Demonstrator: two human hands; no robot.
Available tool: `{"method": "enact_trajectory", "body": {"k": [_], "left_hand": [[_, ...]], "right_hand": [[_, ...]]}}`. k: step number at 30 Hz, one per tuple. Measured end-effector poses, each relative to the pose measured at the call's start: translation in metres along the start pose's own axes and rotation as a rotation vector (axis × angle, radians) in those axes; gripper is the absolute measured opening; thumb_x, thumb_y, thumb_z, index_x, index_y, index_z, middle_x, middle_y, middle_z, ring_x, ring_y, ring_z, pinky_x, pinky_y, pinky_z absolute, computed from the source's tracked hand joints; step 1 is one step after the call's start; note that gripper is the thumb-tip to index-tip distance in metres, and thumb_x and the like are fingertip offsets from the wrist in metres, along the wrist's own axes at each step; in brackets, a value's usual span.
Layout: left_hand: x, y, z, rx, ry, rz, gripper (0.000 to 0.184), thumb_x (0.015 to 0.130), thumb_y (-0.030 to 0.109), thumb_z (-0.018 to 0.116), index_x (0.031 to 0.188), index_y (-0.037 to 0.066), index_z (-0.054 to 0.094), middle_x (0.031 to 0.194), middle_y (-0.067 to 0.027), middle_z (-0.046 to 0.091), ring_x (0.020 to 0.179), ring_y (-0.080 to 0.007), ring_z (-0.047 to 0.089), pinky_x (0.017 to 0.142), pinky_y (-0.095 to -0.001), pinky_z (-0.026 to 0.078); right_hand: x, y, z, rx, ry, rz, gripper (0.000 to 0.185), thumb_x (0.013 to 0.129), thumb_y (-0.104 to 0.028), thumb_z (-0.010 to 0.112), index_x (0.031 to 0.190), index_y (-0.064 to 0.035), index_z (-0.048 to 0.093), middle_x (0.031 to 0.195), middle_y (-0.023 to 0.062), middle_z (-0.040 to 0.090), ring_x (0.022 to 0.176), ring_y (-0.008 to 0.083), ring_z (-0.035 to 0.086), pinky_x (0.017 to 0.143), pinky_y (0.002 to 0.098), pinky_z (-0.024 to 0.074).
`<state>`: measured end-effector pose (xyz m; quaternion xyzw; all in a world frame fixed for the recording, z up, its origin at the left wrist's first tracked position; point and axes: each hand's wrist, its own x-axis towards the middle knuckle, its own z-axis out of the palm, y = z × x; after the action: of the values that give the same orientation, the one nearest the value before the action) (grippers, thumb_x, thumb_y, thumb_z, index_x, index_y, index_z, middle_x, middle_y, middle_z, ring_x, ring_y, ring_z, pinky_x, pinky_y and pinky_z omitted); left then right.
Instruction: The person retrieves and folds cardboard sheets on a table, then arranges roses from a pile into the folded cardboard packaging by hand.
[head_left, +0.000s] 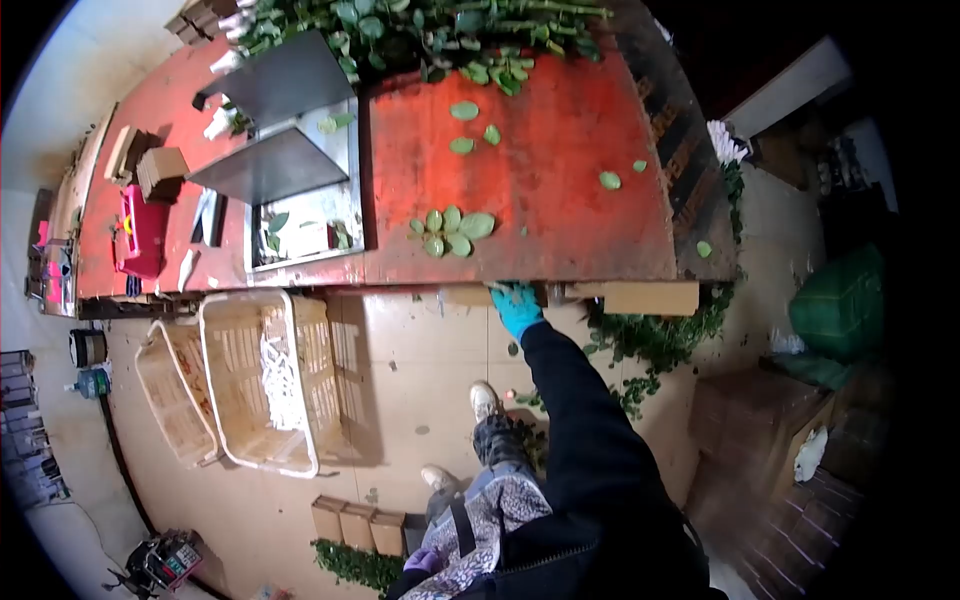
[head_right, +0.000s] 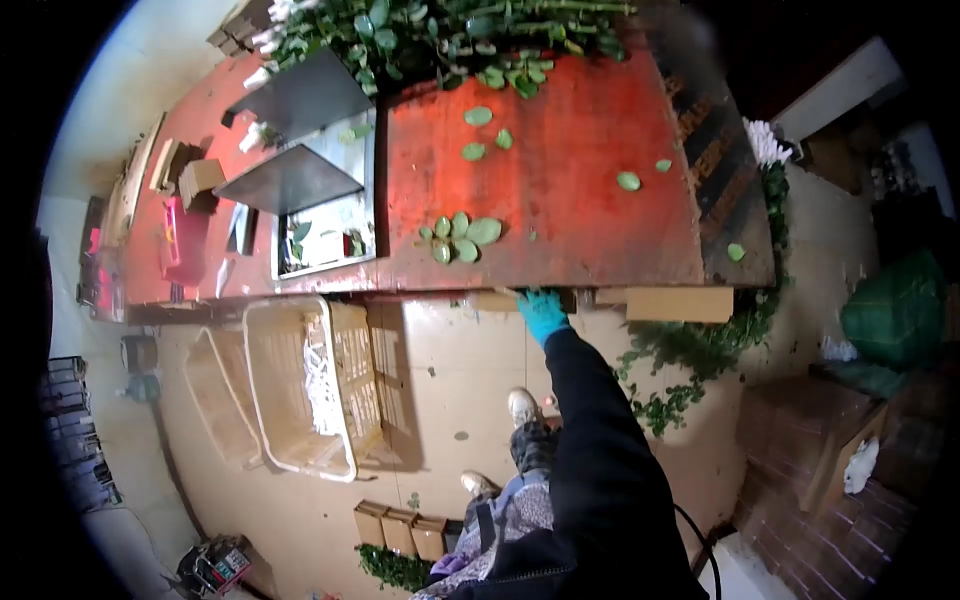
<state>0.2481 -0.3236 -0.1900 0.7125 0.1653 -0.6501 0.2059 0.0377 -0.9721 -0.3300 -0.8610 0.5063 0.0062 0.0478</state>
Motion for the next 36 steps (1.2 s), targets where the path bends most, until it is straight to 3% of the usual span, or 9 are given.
{"method": "enact_trajectory", "body": {"k": [4,6,9,15,19,21,22,27,36], "left_hand": [[0.014,0.015,0.007,0.075,0.002,0.088,0.011,0.091,0.013,0.065,0.098,0.005,0.067,0.082,-0.0028,0.068,0.072,-0.0122,0.061,0.069,-0.0274,0.051],[0.017,0.018,0.008,0.089,0.006,0.113,0.012,0.090,0.015,0.065,0.097,0.005,0.067,0.082,-0.0035,0.068,0.072,-0.0126,0.061,0.069,-0.0281,0.051],[0.017,0.020,0.012,0.104,0.019,0.146,0.014,0.090,0.018,0.066,0.096,0.005,0.068,0.081,-0.0046,0.068,0.072,-0.0131,0.061,0.069,-0.0292,0.051],[0.022,0.017,0.016,0.164,0.057,0.233,0.019,0.089,0.023,0.067,0.094,0.005,0.069,0.081,-0.0067,0.069,0.071,-0.0142,0.062,0.070,-0.0313,0.052],[0.022,0.005,0.013,0.330,0.122,0.421,0.023,0.089,0.027,0.068,0.093,0.005,0.070,0.080,-0.0081,0.070,0.071,-0.0149,0.062,0.070,-0.0327,0.052],[-0.006,0.029,0.024,0.536,0.168,0.338,0.027,0.090,0.030,0.066,0.092,0.004,0.070,0.079,-0.0099,0.069,0.070,-0.0185,0.062,0.069,-0.0352,0.051],[-0.023,0.041,0.037,0.340,0.190,0.312,0.022,0.092,0.025,0.064,0.092,0.004,0.070,0.076,-0.0089,0.068,0.067,-0.0175,0.060,0.066,-0.0332,0.050],[-0.005,0.001,0.033,-0.007,0.001,0.120,0.014,0.093,0.013,0.064,0.105,0.008,0.064,0.085,-0.0009,0.066,0.069,-0.0119,0.058,0.065,-0.0260,0.049],[-0.023,0.036,0.041,-0.069,-0.040,0.098,0.013,0.095,0.013,0.062,0.104,0.006,0.066,0.087,0.0024,0.064,0.076,-0.0075,0.055,0.071,-0.0227,0.047]], "right_hand": [[0.024,0.002,-0.035,0.321,0.025,0.112,0.025,0.089,-0.018,0.050,0.111,-0.0117,0.061,0.122,0.0127,0.060,0.110,0.0352,0.057,0.085,0.0498,0.0485],[0.026,0.000,-0.069,0.228,-0.334,0.149,0.039,0.092,-0.020,0.047,0.129,-0.0160,0.055,0.132,0.0181,0.055,0.115,0.0349,0.058,0.095,0.0498,0.0473],[0.029,0.001,-0.035,0.279,-0.066,0.162,0.041,0.092,-0.022,0.047,0.132,-0.0170,0.053,0.132,0.0162,0.055,0.117,0.0343,0.057,0.097,0.0487,0.0464],[0.038,0.008,-0.007,0.550,-0.235,0.252,0.039,0.096,-0.024,0.043,0.133,-0.0165,0.052,0.140,0.0167,0.049,0.125,0.0364,0.050,0.102,0.0476,0.0433],[0.034,0.011,0.041,0.663,0.090,0.205,0.032,0.098,-0.038,0.045,0.115,-0.0126,0.056,0.120,0.0124,0.058,0.117,0.0292,0.052,0.099,0.0432,0.0420],[0.021,-0.002,-0.059,0.202,-0.408,0.069,0.064,0.083,-0.032,0.065,0.140,-0.0111,0.045,0.145,0.0169,0.043,0.133,0.0373,0.040,0.112,0.0495,0.0306],[0.011,-0.010,-0.073,0.078,-0.349,0.060,0.077,0.077,-0.043,0.071,0.141,-0.0108,0.043,0.148,0.0144,0.039,0.136,0.0375,0.035,0.115,0.0499,0.0236],[0.034,-0.015,-0.059,0.320,-0.123,0.092,0.078,0.068,-0.047,0.079,0.129,-0.0080,0.053,0.135,0.0158,0.052,0.116,0.0382,0.054,0.095,0.0507,0.0446],[-0.004,-0.005,-0.049,-0.013,-0.143,-0.140,0.061,0.086,-0.026,0.060,0.141,-0.0114,0.041,0.147,0.0168,0.039,0.128,0.0402,0.041,0.106,0.0463,0.0366]]}}
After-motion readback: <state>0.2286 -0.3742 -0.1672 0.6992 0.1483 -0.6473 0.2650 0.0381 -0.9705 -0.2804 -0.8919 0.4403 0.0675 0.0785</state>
